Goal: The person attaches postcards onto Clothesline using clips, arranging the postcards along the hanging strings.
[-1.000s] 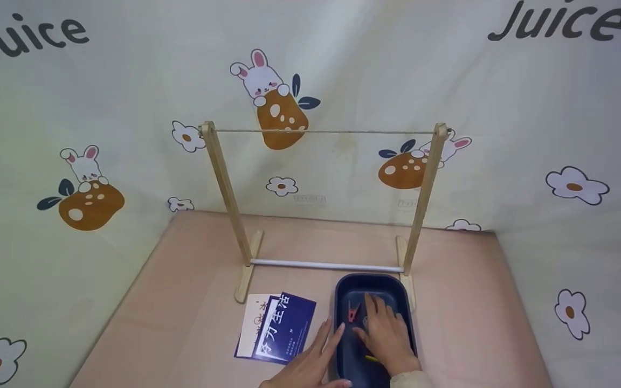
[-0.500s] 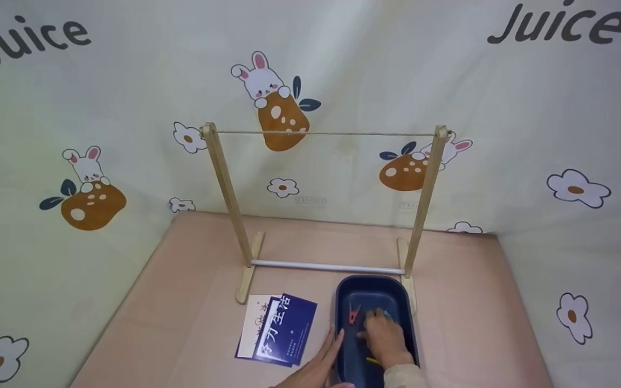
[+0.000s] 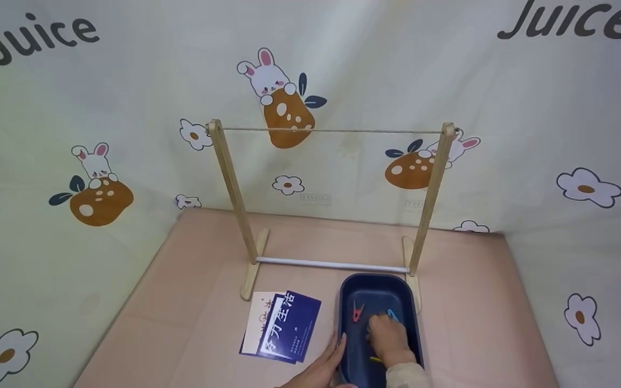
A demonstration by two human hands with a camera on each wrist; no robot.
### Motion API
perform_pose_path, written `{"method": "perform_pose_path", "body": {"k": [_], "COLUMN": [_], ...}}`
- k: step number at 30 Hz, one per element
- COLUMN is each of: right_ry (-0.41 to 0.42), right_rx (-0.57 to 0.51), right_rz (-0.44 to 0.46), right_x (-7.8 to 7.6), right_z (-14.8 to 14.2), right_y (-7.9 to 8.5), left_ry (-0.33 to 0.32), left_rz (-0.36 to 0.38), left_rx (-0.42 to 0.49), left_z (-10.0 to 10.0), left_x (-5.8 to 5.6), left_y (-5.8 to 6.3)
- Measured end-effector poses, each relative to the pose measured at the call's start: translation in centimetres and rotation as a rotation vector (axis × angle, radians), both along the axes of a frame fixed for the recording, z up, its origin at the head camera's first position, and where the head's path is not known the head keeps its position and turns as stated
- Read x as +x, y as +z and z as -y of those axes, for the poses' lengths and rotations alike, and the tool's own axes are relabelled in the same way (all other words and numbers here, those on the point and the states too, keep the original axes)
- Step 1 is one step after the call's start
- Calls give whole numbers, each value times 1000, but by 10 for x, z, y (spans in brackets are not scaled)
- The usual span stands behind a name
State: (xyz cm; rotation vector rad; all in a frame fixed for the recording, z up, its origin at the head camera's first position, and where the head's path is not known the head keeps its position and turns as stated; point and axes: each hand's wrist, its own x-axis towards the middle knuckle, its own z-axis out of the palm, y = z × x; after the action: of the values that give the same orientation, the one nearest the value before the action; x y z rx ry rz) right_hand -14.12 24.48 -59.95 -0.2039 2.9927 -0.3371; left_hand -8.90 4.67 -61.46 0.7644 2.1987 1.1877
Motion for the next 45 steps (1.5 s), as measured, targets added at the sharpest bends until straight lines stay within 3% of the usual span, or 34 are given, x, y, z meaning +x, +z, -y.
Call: {"method": "perform_pose_path", "body": {"k": [9, 16, 21, 24, 28, 33, 36, 39, 43, 45], "right_ry": [-22, -59, -104, -118, -120, -149, -186, -211, -238, -246], "right_rx": [-24, -90, -148, -170, -188, -172, -185, -206, -244, -265], "right_rz": [60, 35, 38, 23, 0, -47, -38, -25, -66, -112], "right_x": [-4, -7, -8, -8, -7, -2, 0, 0, 0, 1], "right_z": [0, 1, 3, 6, 9, 5, 4, 6, 14, 19], "right_y": [4, 11, 12, 12, 15, 21, 26, 32, 42, 48], "left_ry": [-26, -5, 36, 64, 137, 225, 319, 499, 762, 845], "left_rz": [54, -79, 19, 53, -14, -221, -380, -505, -551, -531], "left_rx": [40, -39, -13, -50, -200, -318, -354, -426, -529, -573], "left_z": [1, 6, 11, 15, 19, 20, 20, 21, 26, 30], "left_x": [-2, -2, -4, -7, -12, -15, -14, -15, -21, -25], "left_y": [3, 4, 2, 1, 1, 2, 1, -4, -11, -14]}}
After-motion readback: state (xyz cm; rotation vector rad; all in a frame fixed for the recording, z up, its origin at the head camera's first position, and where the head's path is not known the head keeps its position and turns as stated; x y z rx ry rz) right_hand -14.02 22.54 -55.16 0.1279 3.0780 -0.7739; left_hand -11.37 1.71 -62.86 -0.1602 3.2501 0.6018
